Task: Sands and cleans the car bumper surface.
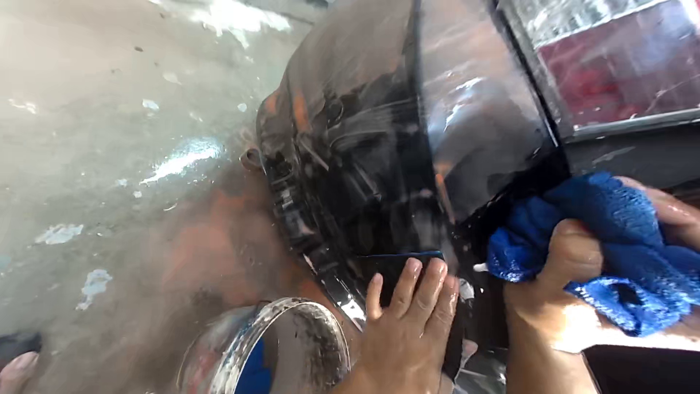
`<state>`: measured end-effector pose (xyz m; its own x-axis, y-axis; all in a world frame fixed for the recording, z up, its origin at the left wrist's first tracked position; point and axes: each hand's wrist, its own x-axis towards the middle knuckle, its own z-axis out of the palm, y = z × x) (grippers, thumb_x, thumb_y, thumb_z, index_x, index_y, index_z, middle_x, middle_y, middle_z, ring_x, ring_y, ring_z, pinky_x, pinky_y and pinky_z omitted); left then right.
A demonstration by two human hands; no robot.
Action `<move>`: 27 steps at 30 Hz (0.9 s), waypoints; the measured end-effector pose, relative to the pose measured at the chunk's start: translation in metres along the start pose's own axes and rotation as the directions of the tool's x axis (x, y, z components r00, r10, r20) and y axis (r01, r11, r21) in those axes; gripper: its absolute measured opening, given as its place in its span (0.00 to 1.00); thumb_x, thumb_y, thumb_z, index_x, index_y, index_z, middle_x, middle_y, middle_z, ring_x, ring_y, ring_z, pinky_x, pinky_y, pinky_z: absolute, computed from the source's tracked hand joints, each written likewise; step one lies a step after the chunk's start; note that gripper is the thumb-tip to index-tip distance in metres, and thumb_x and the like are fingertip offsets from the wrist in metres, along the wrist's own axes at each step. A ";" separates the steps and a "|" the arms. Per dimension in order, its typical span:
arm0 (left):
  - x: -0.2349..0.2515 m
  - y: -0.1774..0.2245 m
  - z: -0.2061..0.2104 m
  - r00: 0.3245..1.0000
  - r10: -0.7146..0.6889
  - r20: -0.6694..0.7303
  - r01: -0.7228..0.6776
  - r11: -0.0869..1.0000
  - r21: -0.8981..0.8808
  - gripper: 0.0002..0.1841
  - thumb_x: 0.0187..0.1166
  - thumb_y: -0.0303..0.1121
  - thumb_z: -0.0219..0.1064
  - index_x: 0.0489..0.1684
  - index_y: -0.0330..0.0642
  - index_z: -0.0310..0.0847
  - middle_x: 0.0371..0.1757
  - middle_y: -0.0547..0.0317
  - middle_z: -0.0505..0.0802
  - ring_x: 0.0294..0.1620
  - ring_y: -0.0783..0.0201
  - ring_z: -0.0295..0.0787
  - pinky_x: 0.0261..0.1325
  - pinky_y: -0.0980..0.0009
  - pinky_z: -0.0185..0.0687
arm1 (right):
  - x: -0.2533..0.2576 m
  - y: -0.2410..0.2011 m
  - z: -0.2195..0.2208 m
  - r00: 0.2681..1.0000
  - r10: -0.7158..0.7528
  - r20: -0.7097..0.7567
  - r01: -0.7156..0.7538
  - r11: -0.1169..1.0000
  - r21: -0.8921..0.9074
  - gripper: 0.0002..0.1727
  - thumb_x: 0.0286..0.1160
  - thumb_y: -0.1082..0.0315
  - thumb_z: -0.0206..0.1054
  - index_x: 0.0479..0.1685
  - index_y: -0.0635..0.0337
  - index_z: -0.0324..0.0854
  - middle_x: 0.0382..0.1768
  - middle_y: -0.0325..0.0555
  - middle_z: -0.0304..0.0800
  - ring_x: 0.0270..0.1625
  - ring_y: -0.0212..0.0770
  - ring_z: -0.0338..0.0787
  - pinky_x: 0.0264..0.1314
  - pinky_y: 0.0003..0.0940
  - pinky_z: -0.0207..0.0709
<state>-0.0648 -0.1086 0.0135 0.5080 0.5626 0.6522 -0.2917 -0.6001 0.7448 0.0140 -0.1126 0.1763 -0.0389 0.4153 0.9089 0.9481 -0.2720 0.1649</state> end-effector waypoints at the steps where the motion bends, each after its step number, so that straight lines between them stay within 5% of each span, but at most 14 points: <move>1: 0.012 -0.005 -0.002 1.000 -0.001 -0.027 0.001 1.000 -0.004 0.38 0.84 0.66 0.42 0.86 0.54 0.67 0.90 0.65 0.70 0.95 0.60 0.49 0.90 0.40 0.33 | 0.001 -0.001 0.001 1.000 -0.004 -0.003 0.004 1.000 0.010 0.18 0.65 0.76 0.69 0.54 0.76 0.77 0.52 0.56 0.91 0.63 0.54 0.90 0.72 0.54 0.83; 4: 0.073 -0.013 -0.009 0.982 -0.124 -0.140 0.110 0.989 -0.104 0.41 0.85 0.59 0.41 0.93 0.41 0.55 0.95 0.50 0.58 0.97 0.53 0.39 0.90 0.32 0.30 | -0.001 0.005 -0.002 1.000 -0.021 -0.004 0.021 1.000 0.020 0.21 0.66 0.75 0.70 0.56 0.78 0.75 0.54 0.59 0.90 0.64 0.55 0.89 0.72 0.54 0.83; 6: 0.062 0.004 -0.012 0.988 -0.142 -0.058 0.135 0.984 -0.115 0.46 0.82 0.61 0.43 0.95 0.37 0.44 0.97 0.45 0.48 0.98 0.49 0.31 0.91 0.31 0.29 | -0.003 0.004 -0.007 1.000 -0.020 0.006 0.020 1.000 0.021 0.22 0.66 0.74 0.71 0.57 0.78 0.76 0.54 0.59 0.91 0.64 0.56 0.90 0.70 0.54 0.84; 8: 0.013 0.021 -0.003 1.000 -0.021 -0.012 0.020 0.995 -0.095 0.39 0.82 0.60 0.54 0.88 0.44 0.65 0.91 0.51 0.68 0.94 0.52 0.53 0.90 0.40 0.45 | 0.001 0.003 -0.003 1.000 -0.013 0.016 0.012 0.999 0.048 0.20 0.65 0.76 0.70 0.56 0.78 0.78 0.54 0.59 0.91 0.63 0.56 0.90 0.72 0.55 0.83; 9: -0.005 0.020 0.001 0.999 0.044 0.027 -0.041 0.992 -0.116 0.33 0.81 0.55 0.58 0.84 0.50 0.71 0.87 0.59 0.74 0.92 0.58 0.59 0.91 0.48 0.46 | 0.002 0.003 -0.001 1.000 -0.014 0.024 0.014 0.999 0.036 0.19 0.65 0.76 0.70 0.55 0.77 0.78 0.53 0.59 0.91 0.63 0.56 0.90 0.71 0.54 0.83; 10: -0.009 0.015 0.002 0.995 0.082 0.061 -0.074 0.989 -0.127 0.30 0.83 0.55 0.57 0.83 0.55 0.71 0.87 0.66 0.75 0.92 0.63 0.58 0.92 0.53 0.42 | 0.003 0.004 0.000 0.999 -0.019 0.032 0.019 1.000 0.010 0.18 0.65 0.75 0.69 0.53 0.77 0.78 0.52 0.59 0.91 0.62 0.55 0.90 0.71 0.53 0.83; 12: 0.025 0.000 -0.003 0.998 0.060 -0.017 -0.062 0.991 -0.116 0.34 0.84 0.61 0.50 0.83 0.51 0.72 0.86 0.60 0.76 0.90 0.58 0.62 0.90 0.49 0.51 | 0.003 0.003 -0.001 0.999 -0.025 0.042 0.026 1.000 -0.011 0.18 0.66 0.74 0.69 0.53 0.78 0.78 0.51 0.59 0.91 0.62 0.54 0.91 0.71 0.52 0.83; 15: 0.109 -0.026 -0.015 0.982 -0.101 -0.161 0.076 0.985 -0.155 0.43 0.86 0.60 0.40 0.92 0.33 0.52 0.94 0.39 0.57 0.96 0.46 0.45 0.93 0.42 0.43 | 0.002 0.004 -0.001 1.000 -0.009 0.025 0.009 1.000 0.021 0.18 0.64 0.76 0.69 0.53 0.77 0.77 0.52 0.59 0.91 0.63 0.55 0.90 0.72 0.54 0.82; 17: 0.113 -0.022 -0.017 0.970 -0.155 -0.186 0.119 0.974 -0.193 0.45 0.86 0.58 0.37 0.93 0.27 0.43 0.95 0.35 0.47 0.97 0.43 0.35 0.96 0.41 0.36 | 0.001 0.003 -0.003 0.999 -0.003 0.042 0.002 0.999 0.033 0.19 0.64 0.77 0.69 0.54 0.78 0.77 0.53 0.60 0.90 0.63 0.56 0.90 0.72 0.54 0.82; 22: 0.037 -0.005 0.001 0.994 0.020 -0.111 -0.030 0.995 -0.091 0.41 0.83 0.65 0.48 0.85 0.41 0.67 0.88 0.48 0.72 0.92 0.51 0.57 0.92 0.51 0.49 | 0.003 0.004 -0.003 0.998 0.009 0.065 -0.008 1.000 -0.017 0.18 0.65 0.76 0.67 0.52 0.80 0.78 0.52 0.61 0.91 0.61 0.53 0.90 0.70 0.49 0.83; 25: 0.117 -0.029 -0.022 0.994 -0.037 -0.099 0.026 0.993 -0.116 0.46 0.80 0.63 0.49 0.91 0.35 0.57 0.93 0.40 0.61 0.95 0.46 0.49 0.92 0.43 0.47 | 0.002 0.006 -0.005 0.997 0.020 0.073 -0.018 1.000 -0.024 0.18 0.66 0.75 0.66 0.53 0.82 0.77 0.52 0.63 0.89 0.61 0.52 0.90 0.71 0.48 0.82; 27: 0.164 -0.044 -0.043 0.997 -0.073 -0.040 0.070 0.995 -0.078 0.58 0.74 0.75 0.50 0.94 0.33 0.47 0.95 0.40 0.52 0.96 0.45 0.41 0.94 0.46 0.42 | -0.003 0.001 -0.006 0.997 0.047 0.062 -0.041 0.995 -0.095 0.19 0.68 0.76 0.67 0.54 0.85 0.77 0.50 0.64 0.90 0.58 0.49 0.91 0.68 0.43 0.84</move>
<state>-0.0032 0.0341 0.0938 0.4949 0.6272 0.6014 -0.3178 -0.5135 0.7971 0.0136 -0.1193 0.1765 0.0250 0.4552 0.8900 0.9146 -0.3698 0.1635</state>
